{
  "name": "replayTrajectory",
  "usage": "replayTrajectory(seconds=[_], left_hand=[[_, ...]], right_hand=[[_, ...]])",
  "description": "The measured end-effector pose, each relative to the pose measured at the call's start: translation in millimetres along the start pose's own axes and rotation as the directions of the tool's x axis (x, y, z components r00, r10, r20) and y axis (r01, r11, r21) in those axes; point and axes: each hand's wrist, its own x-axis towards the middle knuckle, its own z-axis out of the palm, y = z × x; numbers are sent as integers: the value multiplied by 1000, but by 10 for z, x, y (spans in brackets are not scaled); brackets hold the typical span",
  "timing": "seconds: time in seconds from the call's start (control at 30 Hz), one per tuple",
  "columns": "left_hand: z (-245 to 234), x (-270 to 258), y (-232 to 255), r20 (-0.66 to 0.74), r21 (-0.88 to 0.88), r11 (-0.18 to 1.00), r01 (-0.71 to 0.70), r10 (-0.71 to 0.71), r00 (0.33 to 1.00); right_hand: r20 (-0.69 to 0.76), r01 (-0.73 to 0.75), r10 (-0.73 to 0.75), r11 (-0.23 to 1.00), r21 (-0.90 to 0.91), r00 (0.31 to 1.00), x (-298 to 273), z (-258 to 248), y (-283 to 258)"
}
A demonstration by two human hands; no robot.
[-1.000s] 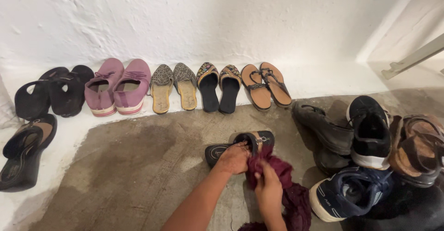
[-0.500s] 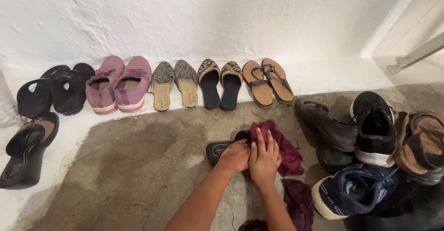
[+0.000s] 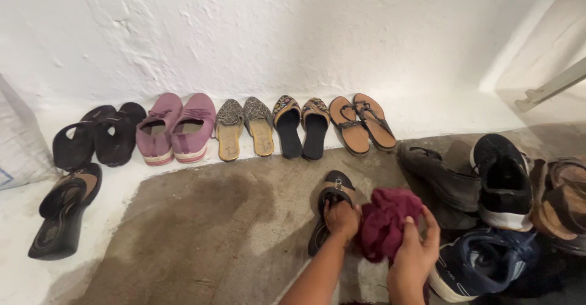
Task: The person sits on the floor and wipes several pairs of shoes with a cloth. They dip the cloth into a small orange pitcher of water to wet it, then wipe each shoe individually before placing it back in line.
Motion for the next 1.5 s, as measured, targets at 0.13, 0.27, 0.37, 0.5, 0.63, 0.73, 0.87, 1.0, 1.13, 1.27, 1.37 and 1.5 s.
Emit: replayTrajectory(seconds=[0.13, 0.27, 0.37, 0.5, 0.63, 0.73, 0.87, 1.0, 1.13, 1.27, 1.37, 1.5], left_hand=[[-114, 155, 36, 32, -46, 999, -5, 6, 999], [-360, 126, -40, 238, 210, 924, -320, 269, 933], [-753, 383, -82, 223, 298, 901, -317, 257, 940], [-914, 945, -252, 78, 271, 846, -459, 456, 886], [-576, 1567, -563, 161, 344, 571, -745, 746, 646], [-387, 1913, -663, 319, 356, 616, -703, 627, 711], [-442, 2080, -677, 382, 123, 820, -560, 481, 789], [-405, 1946, -598, 434, -13, 883, -470, 428, 793], [-580, 1947, -372, 516, 344, 661, -667, 460, 723], [-660, 1783, -294, 474, 402, 752, -523, 318, 821], [-749, 1668, -247, 426, 359, 849, -387, 220, 878], [-710, 1605, -235, 426, 403, 805, -436, 256, 868]], right_hand=[[-65, -21, 26, 996, 82, 998, -52, 135, -286], [10, -5, 6, 986, -167, 1000, -438, 232, -316], [149, 239, -186, 776, -584, 971, -733, 446, -165], [446, 505, -263, 237, -830, 856, -919, 657, 180], [476, 514, -215, 182, -838, 853, -662, 730, 570], [517, 538, -168, 124, -833, 839, -379, 850, 812], [587, 622, -299, 30, -782, 752, -129, 1127, 970], [583, 610, -210, 90, -788, 785, -259, 1008, 771], [584, 615, -213, 126, -779, 783, -676, 771, 384], [559, 572, -118, 147, -807, 820, -850, 681, 329], [533, 538, -76, 118, -834, 843, -571, 863, 492], [542, 553, -125, 75, -830, 831, -165, 1068, 801]])
